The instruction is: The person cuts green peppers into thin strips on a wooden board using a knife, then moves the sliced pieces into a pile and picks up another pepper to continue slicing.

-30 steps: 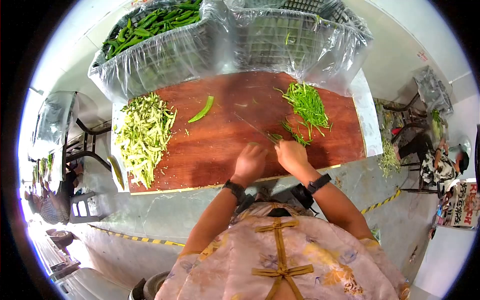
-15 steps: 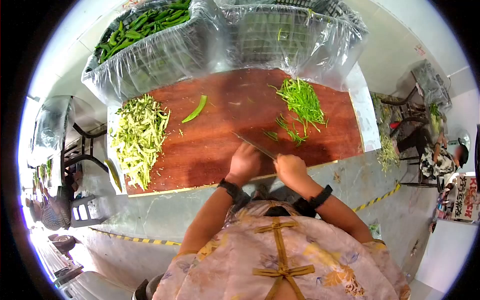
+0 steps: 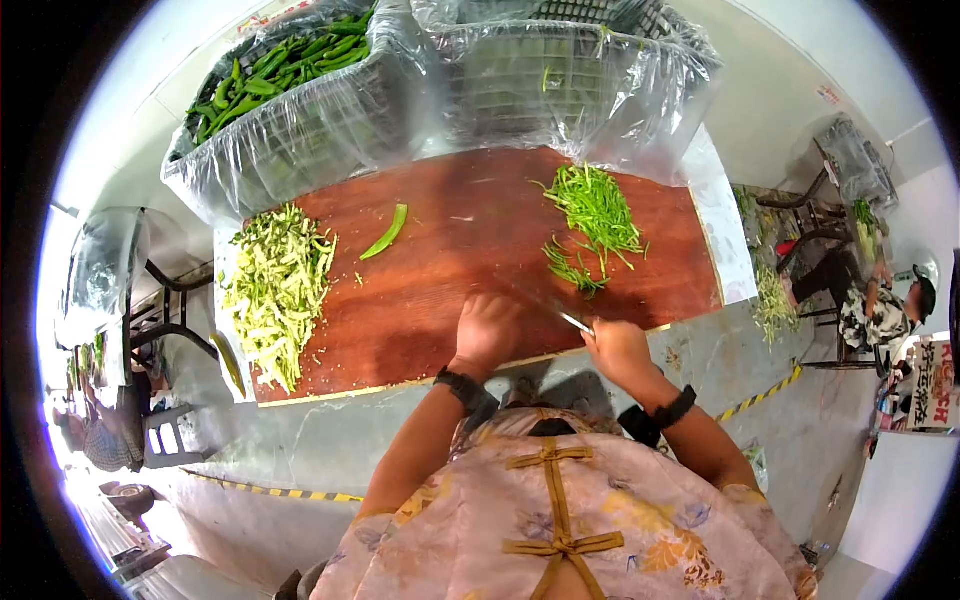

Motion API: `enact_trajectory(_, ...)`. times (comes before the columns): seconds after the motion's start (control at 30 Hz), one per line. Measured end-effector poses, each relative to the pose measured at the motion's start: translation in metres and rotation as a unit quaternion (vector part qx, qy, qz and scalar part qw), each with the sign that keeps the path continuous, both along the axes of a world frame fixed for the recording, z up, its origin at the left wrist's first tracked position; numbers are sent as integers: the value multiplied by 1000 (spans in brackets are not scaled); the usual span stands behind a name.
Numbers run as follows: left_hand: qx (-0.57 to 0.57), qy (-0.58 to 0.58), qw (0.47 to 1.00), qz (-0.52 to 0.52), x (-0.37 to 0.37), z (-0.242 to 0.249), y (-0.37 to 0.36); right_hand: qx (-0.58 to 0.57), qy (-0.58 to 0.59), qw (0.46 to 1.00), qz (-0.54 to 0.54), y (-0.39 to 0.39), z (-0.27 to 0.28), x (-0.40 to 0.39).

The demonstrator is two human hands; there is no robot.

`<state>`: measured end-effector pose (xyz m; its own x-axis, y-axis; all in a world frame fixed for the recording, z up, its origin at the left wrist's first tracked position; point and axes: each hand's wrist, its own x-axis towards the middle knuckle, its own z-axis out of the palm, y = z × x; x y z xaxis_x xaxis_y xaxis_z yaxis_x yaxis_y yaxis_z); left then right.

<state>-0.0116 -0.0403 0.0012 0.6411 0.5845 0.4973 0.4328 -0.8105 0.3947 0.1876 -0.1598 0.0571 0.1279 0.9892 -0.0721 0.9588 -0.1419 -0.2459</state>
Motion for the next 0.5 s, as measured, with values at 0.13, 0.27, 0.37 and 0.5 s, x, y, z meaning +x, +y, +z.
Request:
enact_trajectory(0.13, 21, -20, 1000, -6, 1, -5, 1, -64, 8, 997, -28, -25, -9, 5)
enact_trajectory(0.27, 3, 18, 1000, -4, -1, -3, -2, 83, -47, 995, -40, -4, -32, 29)
enact_trajectory(0.37, -6, 29, 1000, -5, 0, 2, -3, 66, -43, 993, -93, 20, -17, 33)
enact_trajectory(0.5, -23, -14, 1000, -17, 5, -10, -2, 46, 0, 996, -78, 18, -1, 6)
